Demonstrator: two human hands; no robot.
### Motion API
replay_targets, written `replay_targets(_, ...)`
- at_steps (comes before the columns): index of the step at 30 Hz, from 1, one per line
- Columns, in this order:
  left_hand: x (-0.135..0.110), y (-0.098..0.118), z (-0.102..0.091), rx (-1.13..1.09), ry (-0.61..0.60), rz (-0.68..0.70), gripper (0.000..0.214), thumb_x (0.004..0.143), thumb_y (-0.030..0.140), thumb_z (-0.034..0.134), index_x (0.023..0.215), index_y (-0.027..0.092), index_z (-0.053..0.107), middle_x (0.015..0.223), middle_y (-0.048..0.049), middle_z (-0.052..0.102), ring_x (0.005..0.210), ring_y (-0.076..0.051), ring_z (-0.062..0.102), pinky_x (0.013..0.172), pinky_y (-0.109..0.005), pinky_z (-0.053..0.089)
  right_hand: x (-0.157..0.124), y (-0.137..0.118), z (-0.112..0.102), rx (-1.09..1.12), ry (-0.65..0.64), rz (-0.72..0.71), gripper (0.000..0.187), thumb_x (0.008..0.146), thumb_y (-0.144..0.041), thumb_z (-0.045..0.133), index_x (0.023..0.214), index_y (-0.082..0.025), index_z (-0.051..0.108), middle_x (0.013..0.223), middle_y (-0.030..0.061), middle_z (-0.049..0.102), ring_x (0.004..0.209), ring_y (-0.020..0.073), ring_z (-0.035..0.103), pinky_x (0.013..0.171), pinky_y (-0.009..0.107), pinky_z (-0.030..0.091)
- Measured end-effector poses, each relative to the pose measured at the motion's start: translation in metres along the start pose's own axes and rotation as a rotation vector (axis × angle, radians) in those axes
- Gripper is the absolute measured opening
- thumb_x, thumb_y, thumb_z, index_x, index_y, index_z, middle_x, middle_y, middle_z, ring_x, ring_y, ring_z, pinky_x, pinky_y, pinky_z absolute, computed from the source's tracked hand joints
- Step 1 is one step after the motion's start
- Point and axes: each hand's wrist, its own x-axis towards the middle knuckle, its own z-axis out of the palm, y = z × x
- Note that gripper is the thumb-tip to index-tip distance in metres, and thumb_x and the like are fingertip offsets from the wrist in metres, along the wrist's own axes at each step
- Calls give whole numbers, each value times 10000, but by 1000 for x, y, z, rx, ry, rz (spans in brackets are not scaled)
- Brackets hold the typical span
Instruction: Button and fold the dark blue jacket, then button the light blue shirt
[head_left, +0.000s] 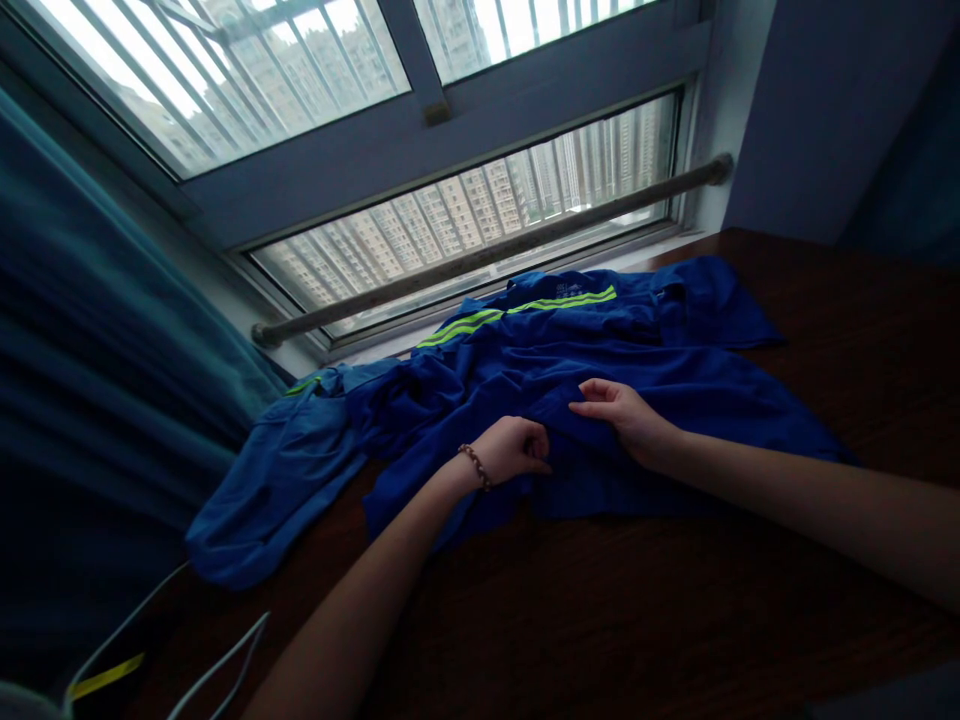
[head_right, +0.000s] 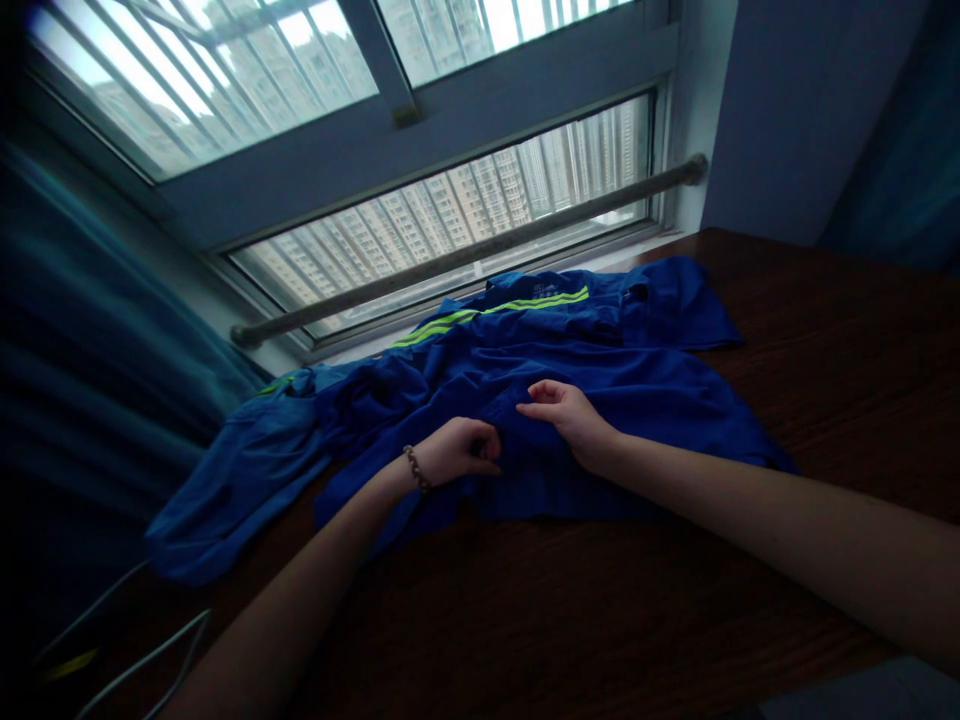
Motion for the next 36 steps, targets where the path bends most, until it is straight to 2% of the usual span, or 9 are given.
replay_targets(7,1,5,5,-34,80,31,208,595,289,681,726,149,600,638,22,558,583,-91,500,532,-182,378,-1,3,-1,-9,-91,-22,324,516,-216,699,760,-182,489,694,-33,568,627,104,530,610,241,408)
replay_targets(12,-2,9,-5,-72,122,169,121,604,232,677,634,144,600,660,4,562,610,-100,516,585,-209,409,-5,1,3,-26,-97,4,263,558,-167,630,783,-188,496,666,-31,565,582,103,527,564,232,411)
replay_targets(15,-9,11,-20,-205,159,256,134,636,231,656,608,132,570,749,-30,596,708,-124,551,675,-243,431,-7,-1,5,7,-79,11,267,578,-174,611,822,-191,504,672,-23,563,582,111,536,561,239,423)
replay_targets(18,-14,12,-29,-363,212,255,158,657,237,646,628,118,547,844,-71,620,773,-145,569,724,-277,437,-6,0,5,16,-75,-7,311,563,-186,646,842,-189,508,716,-15,576,615,114,551,594,243,432)
replay_targets(24,-9,11,-16,-637,191,243,196,687,268,628,690,110,513,860,-97,640,783,-158,590,737,-313,454,-3,10,2,-162,-103,-31,287,562,-234,674,805,-179,533,682,-33,579,583,95,528,556,226,395)
replay_targets(28,-4,10,-6,-549,232,213,194,697,276,612,733,111,517,795,-63,617,728,-137,576,687,-281,460,-5,11,1,-186,-135,-60,236,589,-258,669,782,-161,573,708,-22,582,596,82,516,561,216,376)
replay_targets(33,-3,12,-5,-360,324,192,163,701,273,603,739,135,524,721,-5,572,685,-108,542,656,-239,448,-8,6,3,-109,-215,51,202,657,-334,637,701,-141,591,567,-38,523,473,49,435,465,188,316)
replay_targets(36,-3,13,-5,-337,358,191,151,699,261,606,741,141,524,740,-7,583,704,-111,548,674,-239,455,-10,1,6,-31,-248,111,215,674,-351,625,687,-137,600,547,-34,529,474,53,453,478,187,338)
